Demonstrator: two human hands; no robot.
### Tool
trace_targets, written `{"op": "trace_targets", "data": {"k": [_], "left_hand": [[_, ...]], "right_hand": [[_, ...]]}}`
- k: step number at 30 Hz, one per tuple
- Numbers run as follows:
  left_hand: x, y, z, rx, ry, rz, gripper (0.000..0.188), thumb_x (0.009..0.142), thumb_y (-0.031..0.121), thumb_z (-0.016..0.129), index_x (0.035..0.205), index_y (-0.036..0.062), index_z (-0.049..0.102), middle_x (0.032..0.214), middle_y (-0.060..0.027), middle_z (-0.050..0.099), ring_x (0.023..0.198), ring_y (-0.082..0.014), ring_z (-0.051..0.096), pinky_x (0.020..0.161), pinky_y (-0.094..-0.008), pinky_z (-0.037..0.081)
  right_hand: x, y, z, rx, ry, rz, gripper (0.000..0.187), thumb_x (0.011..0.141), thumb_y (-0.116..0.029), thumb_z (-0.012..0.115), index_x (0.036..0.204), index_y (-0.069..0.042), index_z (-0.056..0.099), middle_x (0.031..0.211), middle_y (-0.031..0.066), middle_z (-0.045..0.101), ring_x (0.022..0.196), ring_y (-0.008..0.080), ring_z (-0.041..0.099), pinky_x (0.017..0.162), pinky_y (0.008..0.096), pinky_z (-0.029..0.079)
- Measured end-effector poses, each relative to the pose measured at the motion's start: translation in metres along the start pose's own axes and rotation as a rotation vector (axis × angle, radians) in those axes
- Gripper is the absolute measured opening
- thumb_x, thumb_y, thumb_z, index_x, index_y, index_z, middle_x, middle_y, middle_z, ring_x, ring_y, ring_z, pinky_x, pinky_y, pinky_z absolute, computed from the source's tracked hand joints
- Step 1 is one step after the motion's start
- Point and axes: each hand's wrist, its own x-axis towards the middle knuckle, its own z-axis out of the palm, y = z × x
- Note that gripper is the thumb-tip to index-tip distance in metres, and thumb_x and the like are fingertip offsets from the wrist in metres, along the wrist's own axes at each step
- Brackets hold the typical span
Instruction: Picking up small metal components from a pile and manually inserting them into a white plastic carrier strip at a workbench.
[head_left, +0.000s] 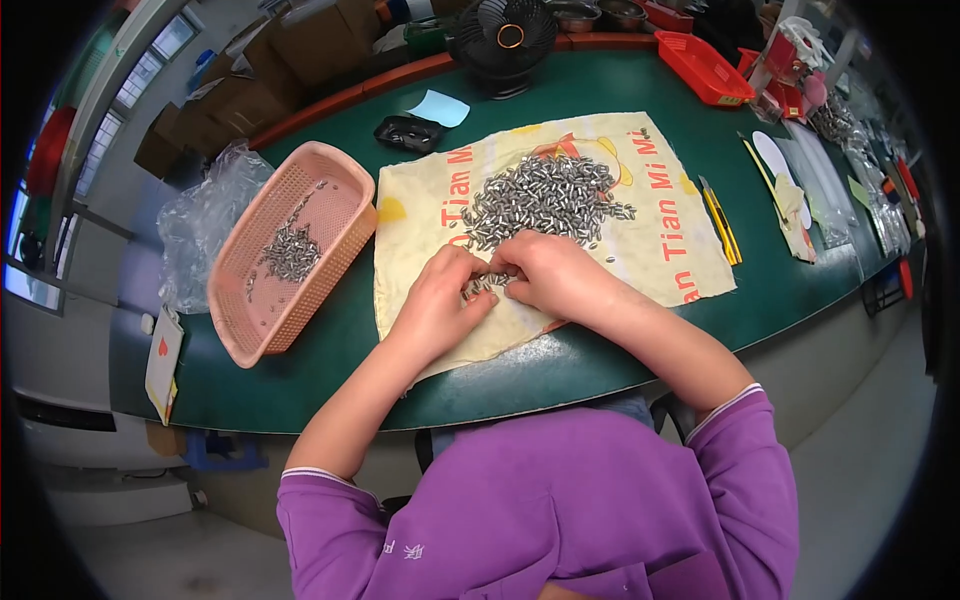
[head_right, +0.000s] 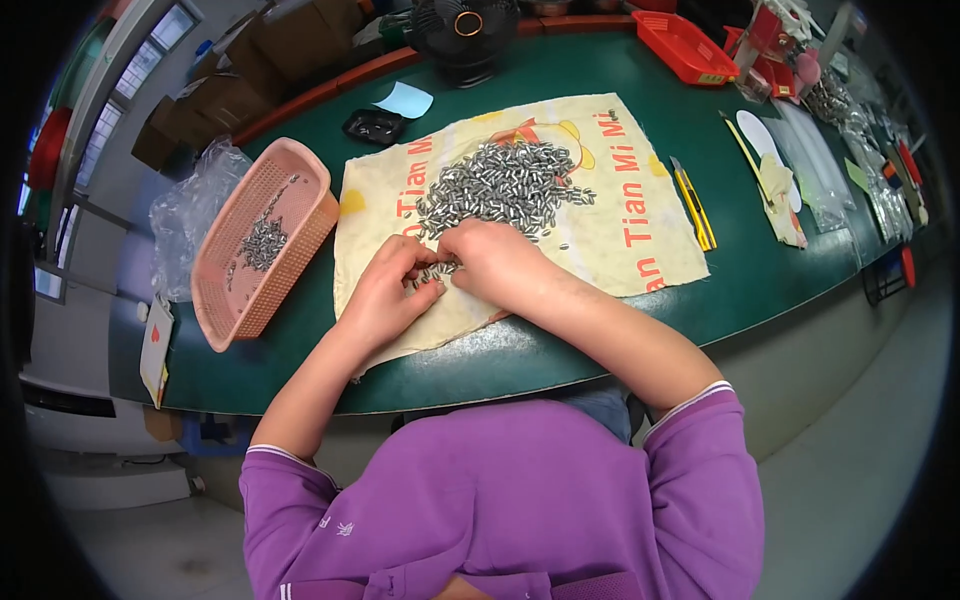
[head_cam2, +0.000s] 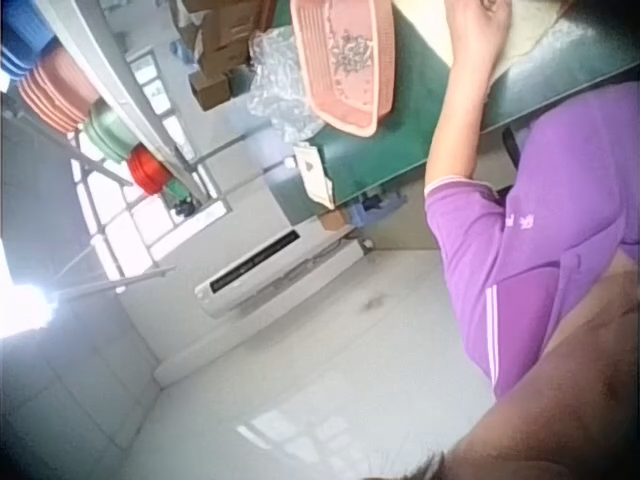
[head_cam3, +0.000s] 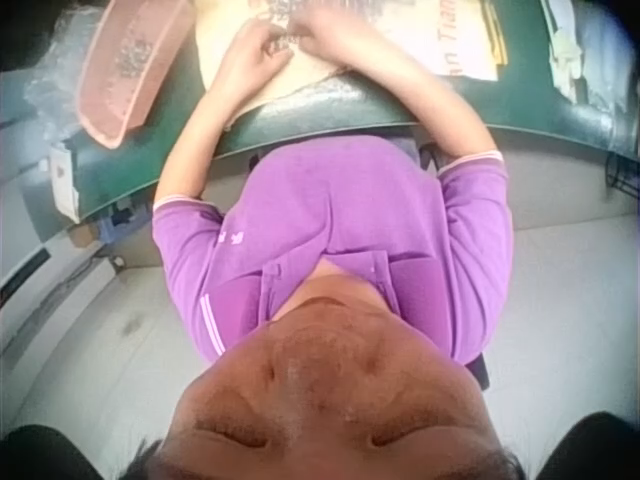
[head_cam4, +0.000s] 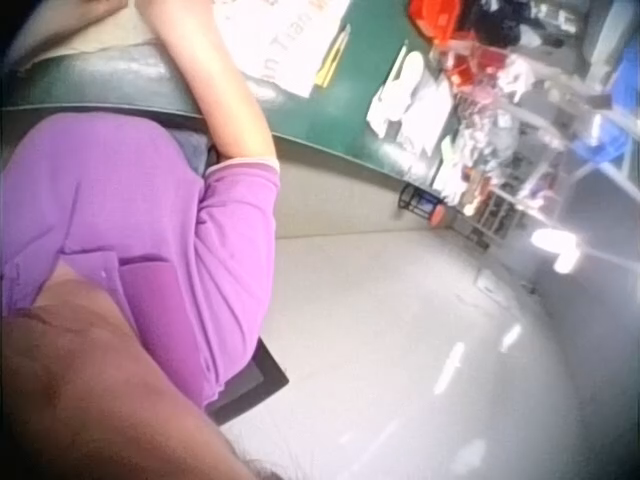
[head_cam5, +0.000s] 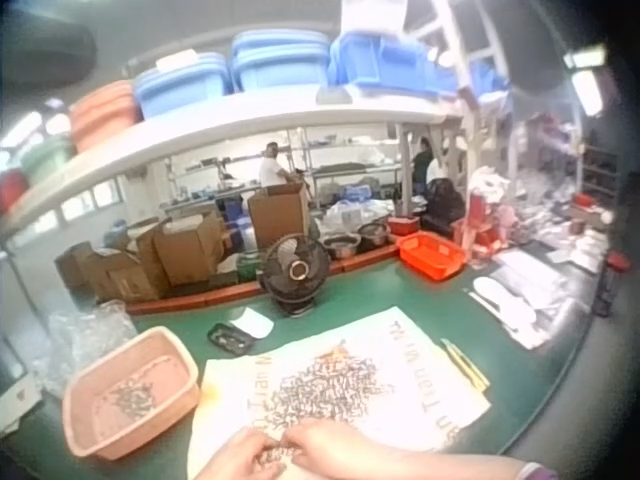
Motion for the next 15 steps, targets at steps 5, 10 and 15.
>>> {"op": "trace_targets", "data": {"k": [5,10,15], "left_hand": [[-0.001,-0.015,0.001,-0.042,-0.009,0.049,0.024,0.083,0.009,0.075,0.104,0.0032,0.064,0.109,-0.0114,0.06,0.103,-0.0293,0.061,0.088,-0.0394,0.053],[-0.006,-0.009,-0.003,-0.091,0.03,0.092,0.022,0.082,0.008,0.076,0.101,0.0056,0.065,0.111,-0.0108,0.059,0.106,-0.0301,0.059,0.09,-0.0405,0.052],[-0.004,-0.019,-0.001,-0.085,0.008,0.136,0.024,0.079,0.006,0.079,0.099,0.0062,0.067,0.114,-0.0097,0.058,0.109,-0.0283,0.058,0.091,-0.0381,0.051]], "right_hand": [[-0.006,0.007,0.012,0.046,0.065,-0.081,0.022,0.08,-0.004,0.074,0.102,-0.004,0.072,0.099,0.0152,0.07,0.093,0.0332,0.07,0.081,0.0414,0.056],[-0.01,0.004,0.007,0.102,0.068,-0.048,0.019,0.081,-0.006,0.074,0.1,-0.005,0.072,0.095,0.0119,0.068,0.09,0.0324,0.068,0.08,0.0424,0.056],[-0.01,0.005,0.011,0.042,0.057,-0.13,0.017,0.082,-0.006,0.073,0.099,-0.006,0.072,0.094,0.0107,0.066,0.093,0.0312,0.067,0.08,0.0425,0.055]]}}
